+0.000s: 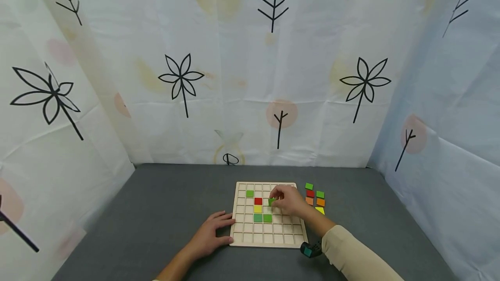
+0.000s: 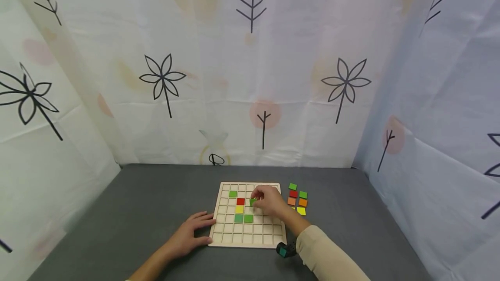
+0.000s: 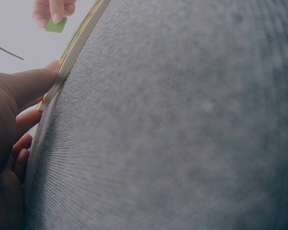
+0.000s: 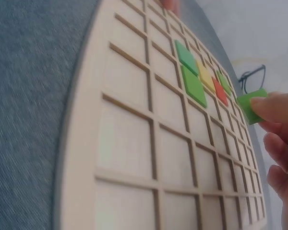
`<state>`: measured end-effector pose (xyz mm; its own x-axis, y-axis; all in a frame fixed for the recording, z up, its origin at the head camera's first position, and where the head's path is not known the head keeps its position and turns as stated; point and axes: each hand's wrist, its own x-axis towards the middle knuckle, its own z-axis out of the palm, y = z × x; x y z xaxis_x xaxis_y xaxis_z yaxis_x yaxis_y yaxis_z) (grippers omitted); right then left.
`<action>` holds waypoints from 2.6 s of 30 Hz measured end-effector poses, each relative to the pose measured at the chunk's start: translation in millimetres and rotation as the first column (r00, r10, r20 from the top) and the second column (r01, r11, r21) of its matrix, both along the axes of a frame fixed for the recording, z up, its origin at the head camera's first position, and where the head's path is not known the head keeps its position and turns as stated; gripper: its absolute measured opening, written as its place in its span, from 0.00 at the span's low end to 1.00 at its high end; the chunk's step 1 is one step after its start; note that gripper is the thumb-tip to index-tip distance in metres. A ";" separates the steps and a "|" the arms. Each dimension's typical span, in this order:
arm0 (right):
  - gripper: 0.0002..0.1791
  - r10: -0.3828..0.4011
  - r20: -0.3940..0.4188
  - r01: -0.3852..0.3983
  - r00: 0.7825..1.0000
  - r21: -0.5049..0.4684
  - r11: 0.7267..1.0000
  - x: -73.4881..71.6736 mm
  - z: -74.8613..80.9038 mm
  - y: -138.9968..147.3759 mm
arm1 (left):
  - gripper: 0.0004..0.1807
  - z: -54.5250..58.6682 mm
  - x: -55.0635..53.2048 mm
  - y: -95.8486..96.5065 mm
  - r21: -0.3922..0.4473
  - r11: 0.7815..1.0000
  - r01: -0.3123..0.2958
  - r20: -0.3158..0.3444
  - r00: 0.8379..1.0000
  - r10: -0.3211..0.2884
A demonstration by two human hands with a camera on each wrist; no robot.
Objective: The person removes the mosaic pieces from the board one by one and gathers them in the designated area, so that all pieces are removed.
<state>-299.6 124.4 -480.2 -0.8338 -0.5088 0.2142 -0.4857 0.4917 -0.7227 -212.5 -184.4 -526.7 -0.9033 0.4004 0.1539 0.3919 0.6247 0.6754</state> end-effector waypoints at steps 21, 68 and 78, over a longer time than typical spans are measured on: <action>0.07 -0.222 -0.028 0.221 0.975 -0.042 0.974 -18.8 -3.2 40.5 | 0.31 -1.3 1.1 0.4 -0.013 1.000 -0.008 -0.031 0.999 0.008; 0.07 -0.586 -0.009 0.586 0.810 0.041 0.809 -44.9 -23.4 120.8 | 0.31 1.1 -0.4 0.8 -0.010 1.000 -0.013 -0.010 1.000 0.013; 0.10 -0.590 -0.006 0.587 0.807 0.114 0.802 -44.6 -22.2 122.1 | 0.29 1.1 1.8 1.6 -0.009 1.000 -0.012 -0.065 0.998 0.012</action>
<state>-344.2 246.6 -502.4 -0.9851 0.0638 0.1596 -0.0583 0.7496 -0.6593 -210.7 -182.8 -525.6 -0.8963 0.3911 0.2090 0.4273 0.6357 0.6428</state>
